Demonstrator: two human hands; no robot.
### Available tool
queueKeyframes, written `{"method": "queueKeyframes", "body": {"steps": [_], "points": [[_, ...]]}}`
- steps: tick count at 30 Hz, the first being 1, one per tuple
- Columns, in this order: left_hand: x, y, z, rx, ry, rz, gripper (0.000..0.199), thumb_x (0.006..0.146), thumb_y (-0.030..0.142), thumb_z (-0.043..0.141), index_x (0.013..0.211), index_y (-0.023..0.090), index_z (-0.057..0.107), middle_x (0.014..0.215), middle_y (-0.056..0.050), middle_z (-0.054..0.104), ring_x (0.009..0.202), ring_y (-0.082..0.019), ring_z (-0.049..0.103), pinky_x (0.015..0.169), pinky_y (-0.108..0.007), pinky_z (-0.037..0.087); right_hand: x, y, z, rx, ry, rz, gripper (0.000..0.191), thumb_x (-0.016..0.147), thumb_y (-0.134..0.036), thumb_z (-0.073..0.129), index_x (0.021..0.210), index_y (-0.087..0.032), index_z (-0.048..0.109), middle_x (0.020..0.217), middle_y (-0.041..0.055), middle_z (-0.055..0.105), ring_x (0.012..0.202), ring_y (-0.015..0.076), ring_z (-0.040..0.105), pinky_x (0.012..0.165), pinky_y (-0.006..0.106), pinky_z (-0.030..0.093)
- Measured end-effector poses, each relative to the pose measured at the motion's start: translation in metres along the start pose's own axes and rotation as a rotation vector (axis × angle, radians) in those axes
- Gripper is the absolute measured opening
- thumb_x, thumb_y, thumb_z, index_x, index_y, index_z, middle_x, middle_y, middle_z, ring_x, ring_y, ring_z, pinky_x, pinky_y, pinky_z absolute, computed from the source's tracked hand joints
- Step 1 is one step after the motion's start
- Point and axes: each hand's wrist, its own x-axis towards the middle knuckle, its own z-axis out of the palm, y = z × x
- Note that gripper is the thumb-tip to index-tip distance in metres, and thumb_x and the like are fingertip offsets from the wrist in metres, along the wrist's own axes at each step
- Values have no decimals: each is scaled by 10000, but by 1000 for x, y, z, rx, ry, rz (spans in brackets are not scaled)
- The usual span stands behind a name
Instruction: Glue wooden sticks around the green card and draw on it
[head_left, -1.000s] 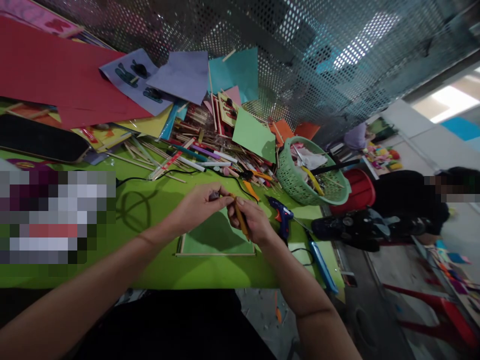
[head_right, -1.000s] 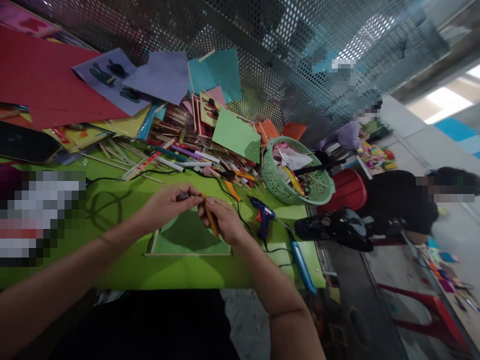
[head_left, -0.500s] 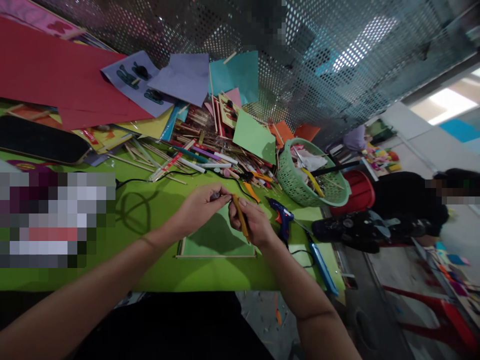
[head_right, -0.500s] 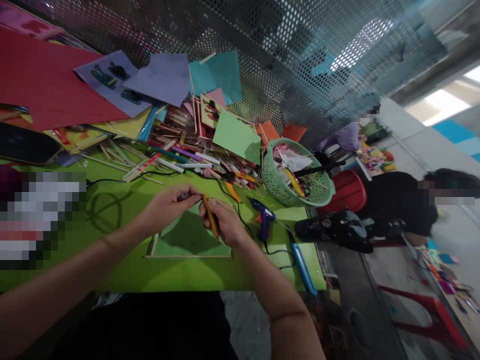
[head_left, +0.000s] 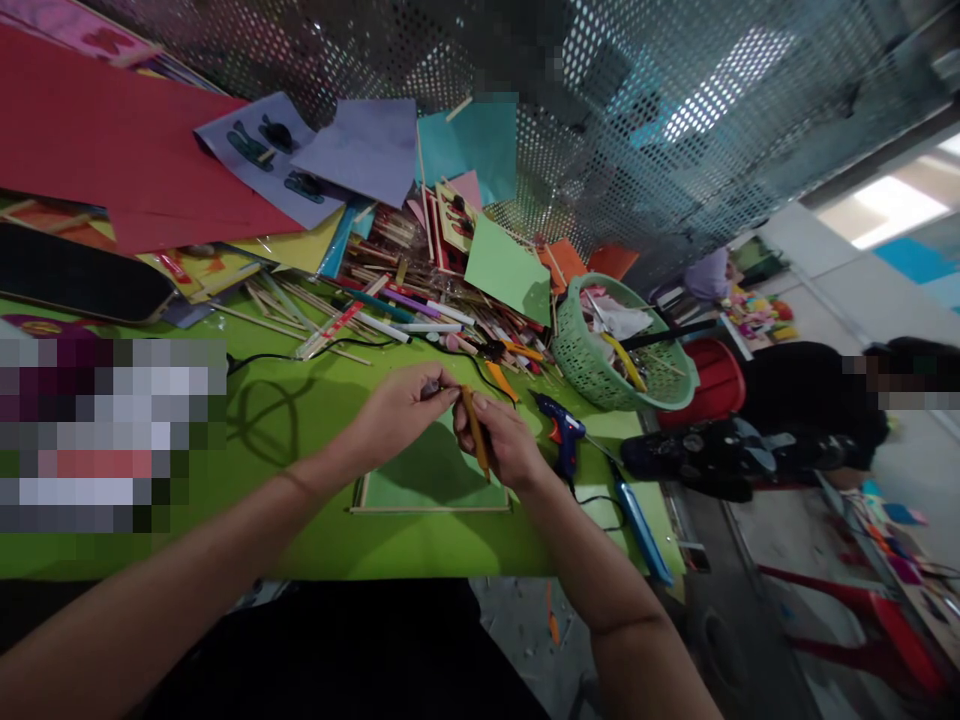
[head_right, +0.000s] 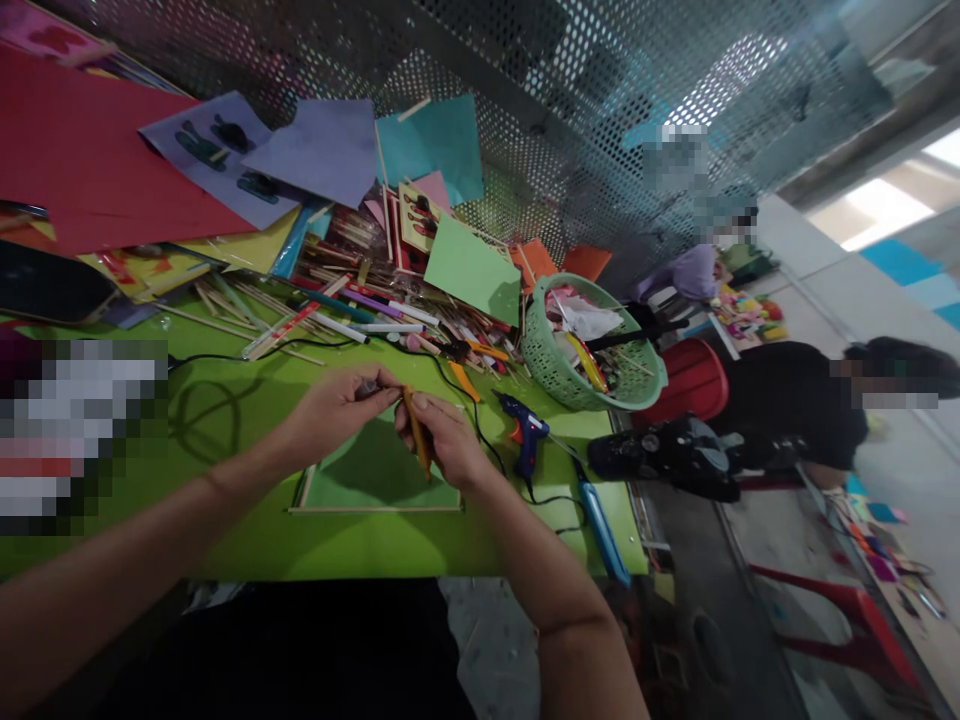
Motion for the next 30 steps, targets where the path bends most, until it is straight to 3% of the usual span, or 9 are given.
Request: {"method": "queueKeyframes", "body": {"steps": [11, 18, 30], "points": [[-1, 4, 1, -82, -8, -60, 210, 908, 380, 692, 878, 188, 614, 698, -2, 735, 661, -168, 727, 685, -303, 604, 0, 3, -1, 4, 19, -31, 456, 909, -621, 645, 767, -189, 676, 595, -19, 552, 512, 106, 456, 504, 249, 315], [-1, 0, 3, -106, -10, -14, 223, 924, 362, 670, 811, 187, 591, 671, 2, 716, 634, -156, 711, 672, -291, 598, 0, 3, 0, -72, 25, -15, 495, 924, -659, 602, 777, -192, 674, 574, -15, 544, 519, 115, 458, 502, 252, 296], [0, -5, -1, -95, -15, -47, 203, 920, 381, 674, 894, 181, 644, 711, -13, 738, 701, -174, 729, 741, -317, 603, 2, 4, 1, 58, 24, 12, 480, 875, -648, 660, 752, -184, 655, 584, -30, 523, 487, 90, 430, 490, 238, 312]]}}
